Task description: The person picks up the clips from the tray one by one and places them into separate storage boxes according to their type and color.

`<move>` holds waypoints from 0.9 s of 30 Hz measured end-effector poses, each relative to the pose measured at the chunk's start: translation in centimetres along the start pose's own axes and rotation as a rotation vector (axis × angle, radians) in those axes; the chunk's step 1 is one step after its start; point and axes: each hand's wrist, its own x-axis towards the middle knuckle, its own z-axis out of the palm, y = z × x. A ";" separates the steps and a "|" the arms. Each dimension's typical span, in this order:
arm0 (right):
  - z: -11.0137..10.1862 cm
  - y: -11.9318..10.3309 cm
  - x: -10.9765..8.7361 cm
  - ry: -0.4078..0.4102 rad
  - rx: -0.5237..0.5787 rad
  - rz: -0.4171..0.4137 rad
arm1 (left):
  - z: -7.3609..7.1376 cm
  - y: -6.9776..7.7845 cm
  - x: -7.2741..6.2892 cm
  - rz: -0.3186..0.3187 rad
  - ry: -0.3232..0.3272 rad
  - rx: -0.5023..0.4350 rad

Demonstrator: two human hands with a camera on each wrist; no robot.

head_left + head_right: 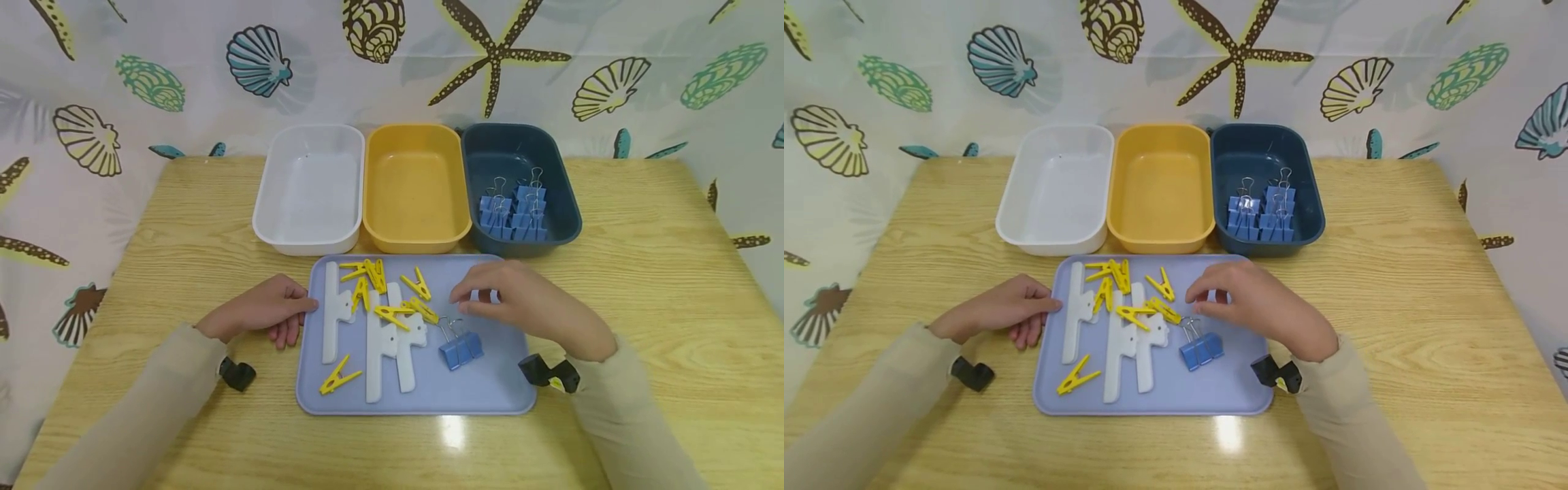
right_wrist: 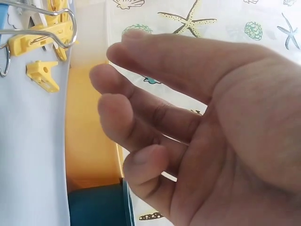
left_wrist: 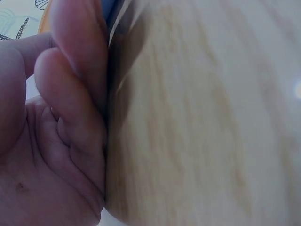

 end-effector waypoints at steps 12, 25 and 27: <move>0.4 0.1 0.2 -0.074 0.007 -0.031 | -0.1 -0.1 0.1 -0.019 0.001 0.011; 1.0 -0.1 0.5 -0.112 0.025 -0.018 | -0.1 -0.2 0.2 -0.013 -0.010 -0.001; 1.1 -0.1 0.6 -0.116 0.029 -0.022 | -0.1 -0.2 0.2 -0.012 -0.011 -0.001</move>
